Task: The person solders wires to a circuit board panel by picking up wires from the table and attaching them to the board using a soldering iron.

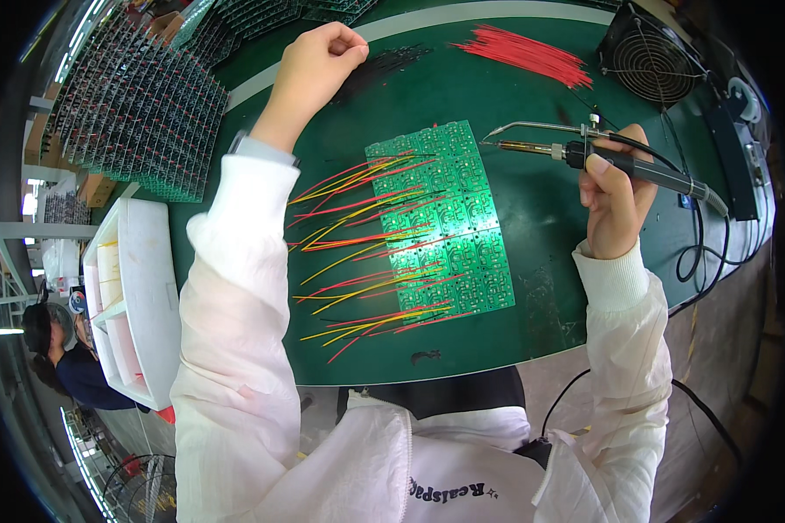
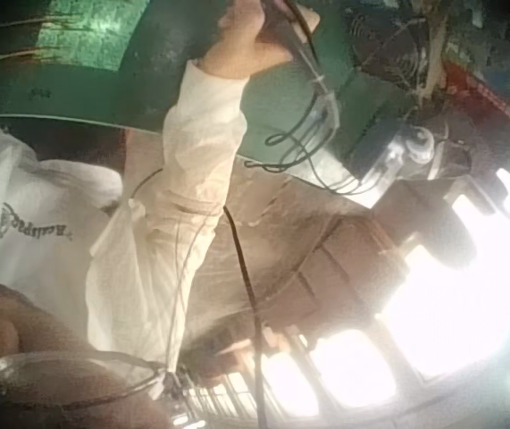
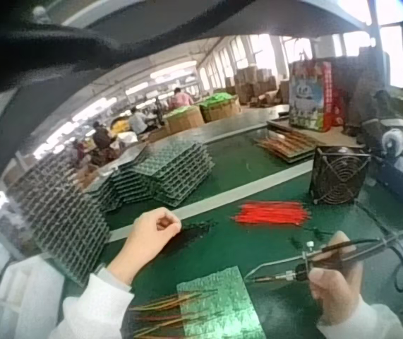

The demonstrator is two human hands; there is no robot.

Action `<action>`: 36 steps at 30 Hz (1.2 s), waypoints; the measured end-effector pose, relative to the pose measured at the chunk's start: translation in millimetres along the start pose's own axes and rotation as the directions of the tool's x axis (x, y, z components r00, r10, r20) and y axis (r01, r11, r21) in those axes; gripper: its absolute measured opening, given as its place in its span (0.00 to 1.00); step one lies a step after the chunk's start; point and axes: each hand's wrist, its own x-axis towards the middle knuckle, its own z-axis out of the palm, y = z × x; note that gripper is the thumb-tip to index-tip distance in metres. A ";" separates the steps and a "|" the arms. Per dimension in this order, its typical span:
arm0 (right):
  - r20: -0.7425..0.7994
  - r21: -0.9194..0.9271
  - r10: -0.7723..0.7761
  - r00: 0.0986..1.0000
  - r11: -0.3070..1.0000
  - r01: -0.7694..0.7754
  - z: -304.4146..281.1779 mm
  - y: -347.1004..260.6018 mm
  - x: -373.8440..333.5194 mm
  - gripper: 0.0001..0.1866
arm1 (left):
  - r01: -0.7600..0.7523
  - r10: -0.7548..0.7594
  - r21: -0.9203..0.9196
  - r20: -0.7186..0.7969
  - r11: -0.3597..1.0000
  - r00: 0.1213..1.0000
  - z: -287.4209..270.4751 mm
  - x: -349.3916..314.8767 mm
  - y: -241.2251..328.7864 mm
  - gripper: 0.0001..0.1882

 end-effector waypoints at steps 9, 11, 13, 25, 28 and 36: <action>0.044 -0.049 0.007 0.999 0.999 -0.005 0.2 2.0 -1.4 0.09 | -0.152 0.169 0.155 -0.101 0.976 0.980 6.0 -33.9 16.9 0.07; 0.047 -0.053 0.012 0.999 0.999 -0.009 1.0 2.0 -1.3 0.09 | -0.166 0.178 0.176 -0.056 0.970 0.983 6.8 -24.0 10.4 0.07; 0.046 -0.057 0.018 0.999 0.998 -0.015 0.8 2.6 -1.1 0.09 | -0.182 0.187 0.195 -0.006 0.964 0.982 7.1 -16.1 8.1 0.08; 0.039 -0.040 0.036 0.999 0.999 -0.034 -0.2 -0.3 -0.6 0.09 | -0.156 0.137 0.094 0.179 0.983 0.974 -16.6 -38.7 21.5 0.09; 0.050 -0.031 0.048 0.998 0.998 -0.046 -0.1 -0.1 -1.7 0.09 | -0.238 0.203 0.166 0.207 0.957 0.957 -7.5 -64.9 28.4 0.09; 0.064 -0.057 0.052 0.997 0.997 -0.048 -2.6 -1.6 -2.6 0.09 | -0.069 0.033 0.126 0.271 0.990 0.962 -10.5 -60.9 23.4 0.09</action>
